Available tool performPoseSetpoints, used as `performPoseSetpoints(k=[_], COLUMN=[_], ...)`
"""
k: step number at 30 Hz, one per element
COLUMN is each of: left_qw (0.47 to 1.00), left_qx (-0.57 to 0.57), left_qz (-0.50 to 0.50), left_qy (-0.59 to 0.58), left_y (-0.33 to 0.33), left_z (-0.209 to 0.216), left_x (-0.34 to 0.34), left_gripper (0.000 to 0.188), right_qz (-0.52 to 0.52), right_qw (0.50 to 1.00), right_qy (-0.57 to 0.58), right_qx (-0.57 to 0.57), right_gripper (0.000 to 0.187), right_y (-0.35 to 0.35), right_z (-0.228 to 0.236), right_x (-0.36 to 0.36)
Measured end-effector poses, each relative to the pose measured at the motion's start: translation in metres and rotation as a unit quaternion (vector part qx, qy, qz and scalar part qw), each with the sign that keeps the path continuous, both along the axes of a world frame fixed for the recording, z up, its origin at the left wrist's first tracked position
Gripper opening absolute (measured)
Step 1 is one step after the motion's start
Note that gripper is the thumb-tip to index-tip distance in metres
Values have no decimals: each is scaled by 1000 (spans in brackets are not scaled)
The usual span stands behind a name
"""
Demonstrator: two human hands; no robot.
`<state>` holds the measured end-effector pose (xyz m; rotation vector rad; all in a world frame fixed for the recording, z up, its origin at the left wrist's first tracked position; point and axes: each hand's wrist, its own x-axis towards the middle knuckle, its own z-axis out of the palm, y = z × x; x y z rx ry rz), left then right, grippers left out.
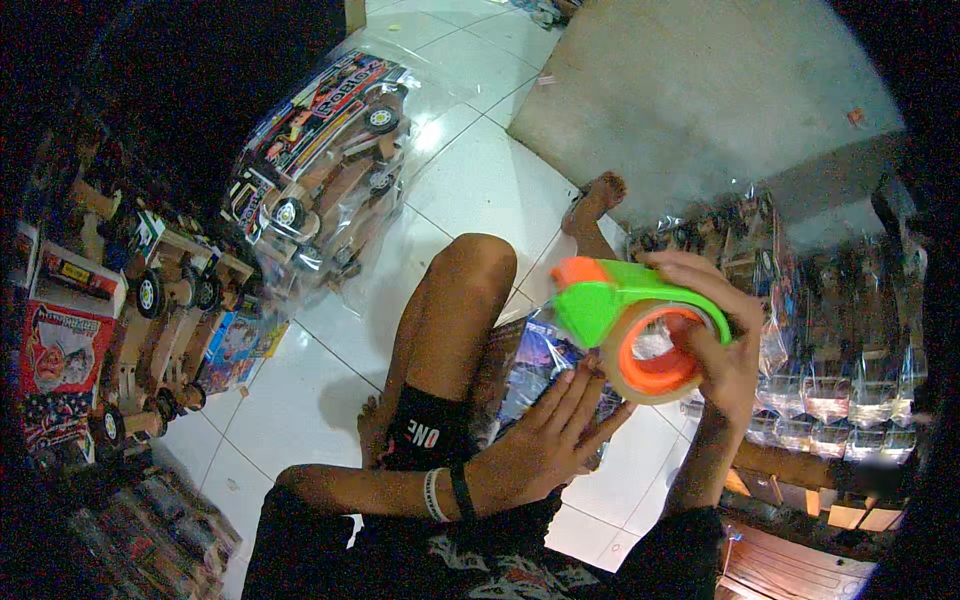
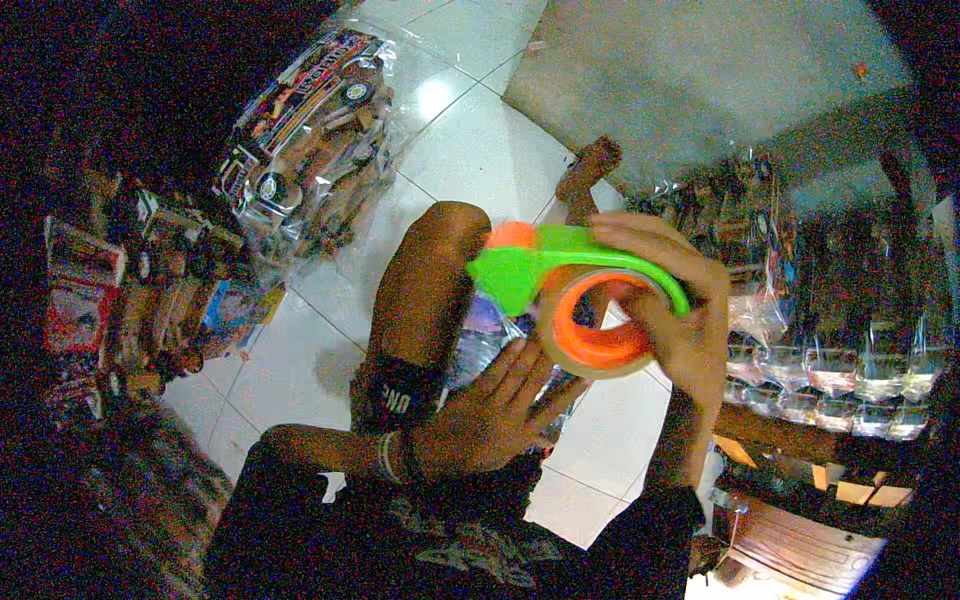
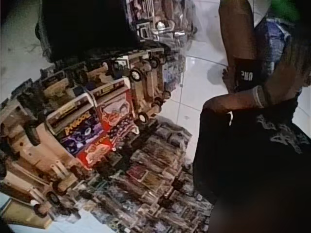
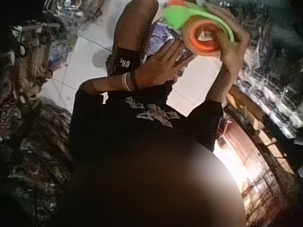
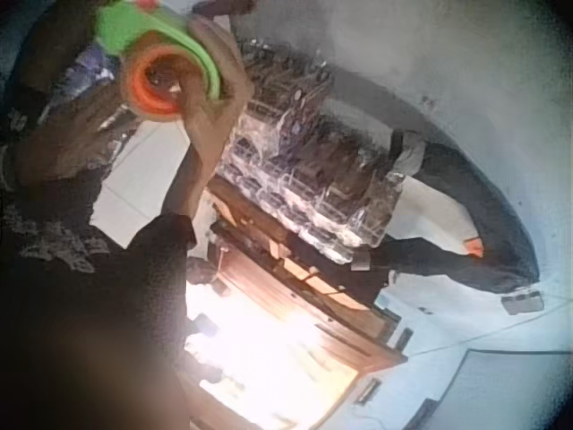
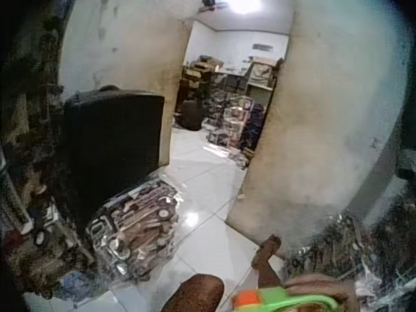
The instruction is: The person sits on the floor and wraps wooden toy cars in clear plastic bags. They use a handheld tape dispenser to seal each bag, then place the packaged items into a stack.
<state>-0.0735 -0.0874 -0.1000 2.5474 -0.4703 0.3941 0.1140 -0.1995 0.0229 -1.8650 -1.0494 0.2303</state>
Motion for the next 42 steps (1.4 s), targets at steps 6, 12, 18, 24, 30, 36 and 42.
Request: performPoseSetpoints(k=[6, 12, 18, 24, 30, 36, 42], left_qw=[993, 994, 1000, 998, 999, 996, 992], left_qx=[89, 78, 13, -51, 8, 46, 18], left_qz=[44, 67, 4, -21, -2, -9, 4], left_qy=[-58, -44, 14, -40, -46, -74, -127], left_y=[-13, -19, -20, 3, 35, 68, 70], left_z=[-7, -11, -14, -14, -6, -10, -8], left_x=[-1, -1, -5, 3, 7, 4, 3], left_gripper=[80, 88, 89, 87, 74, 73, 72], right_qz=[163, 272, 368, 372, 253, 194, 193], right_qw=[976, 864, 847, 846, 901, 938, 936], right_qy=[-81, -230, -328, -281, -292, -206, -243], right_qx=[-123, -355, -198, -260, -198, -199, -167], right_gripper=[44, 41, 32, 46, 50, 64, 56], right_y=[73, 118, 121, 87, 3, -53, -60], right_z=[31, 41, 47, 50, 33, 7, -4], right_x=[-12, -26, -34, -10, 4, 4, 4])
